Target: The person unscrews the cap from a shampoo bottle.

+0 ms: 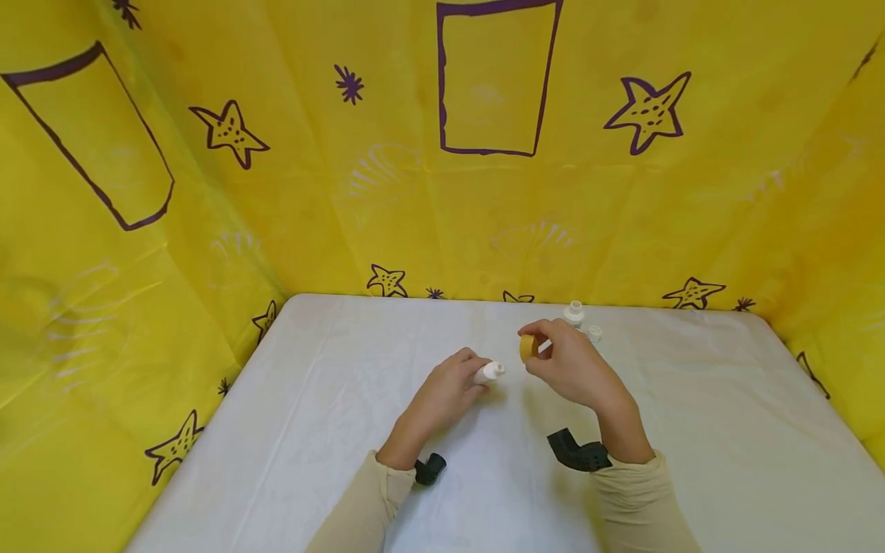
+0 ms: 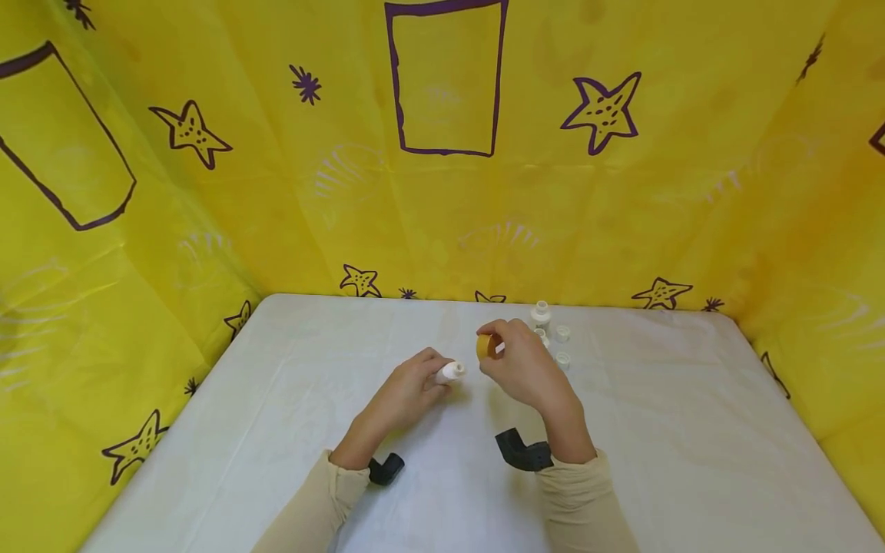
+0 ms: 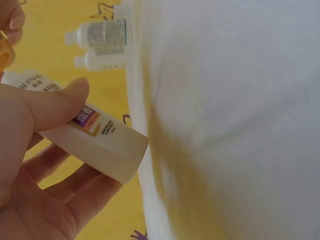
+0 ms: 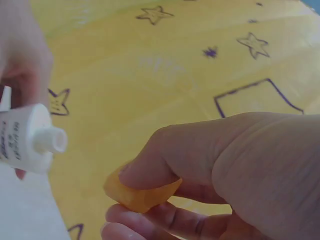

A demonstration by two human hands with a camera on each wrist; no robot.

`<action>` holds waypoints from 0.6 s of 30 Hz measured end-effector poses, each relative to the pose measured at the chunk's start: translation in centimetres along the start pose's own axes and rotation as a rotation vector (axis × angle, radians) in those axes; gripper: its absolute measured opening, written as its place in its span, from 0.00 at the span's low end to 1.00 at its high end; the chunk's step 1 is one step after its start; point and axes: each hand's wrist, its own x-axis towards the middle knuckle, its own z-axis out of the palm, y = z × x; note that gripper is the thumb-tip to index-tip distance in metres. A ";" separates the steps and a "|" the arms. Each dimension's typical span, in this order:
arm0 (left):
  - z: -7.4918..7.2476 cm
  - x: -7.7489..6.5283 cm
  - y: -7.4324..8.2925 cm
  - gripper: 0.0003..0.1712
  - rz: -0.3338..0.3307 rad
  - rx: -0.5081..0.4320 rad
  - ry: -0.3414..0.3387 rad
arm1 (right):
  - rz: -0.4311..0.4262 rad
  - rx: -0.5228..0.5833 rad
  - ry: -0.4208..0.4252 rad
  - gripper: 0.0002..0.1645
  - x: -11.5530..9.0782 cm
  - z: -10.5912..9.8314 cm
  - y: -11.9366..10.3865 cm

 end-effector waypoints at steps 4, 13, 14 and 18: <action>-0.3 -0.1 1.4 0.17 0.015 -0.048 0.041 | 0.040 0.012 0.039 0.22 -0.9 -2.2 0.9; -0.8 1.0 5.0 0.18 0.084 -0.203 0.119 | 0.208 -0.032 0.101 0.26 -2.5 -6.2 3.5; -0.8 1.3 5.5 0.18 0.090 -0.196 0.116 | 0.221 -0.032 0.106 0.27 -2.6 -6.4 3.9; -0.7 2.5 7.5 0.24 0.086 -0.165 0.068 | 0.261 -0.047 0.106 0.29 -3.1 -7.2 5.2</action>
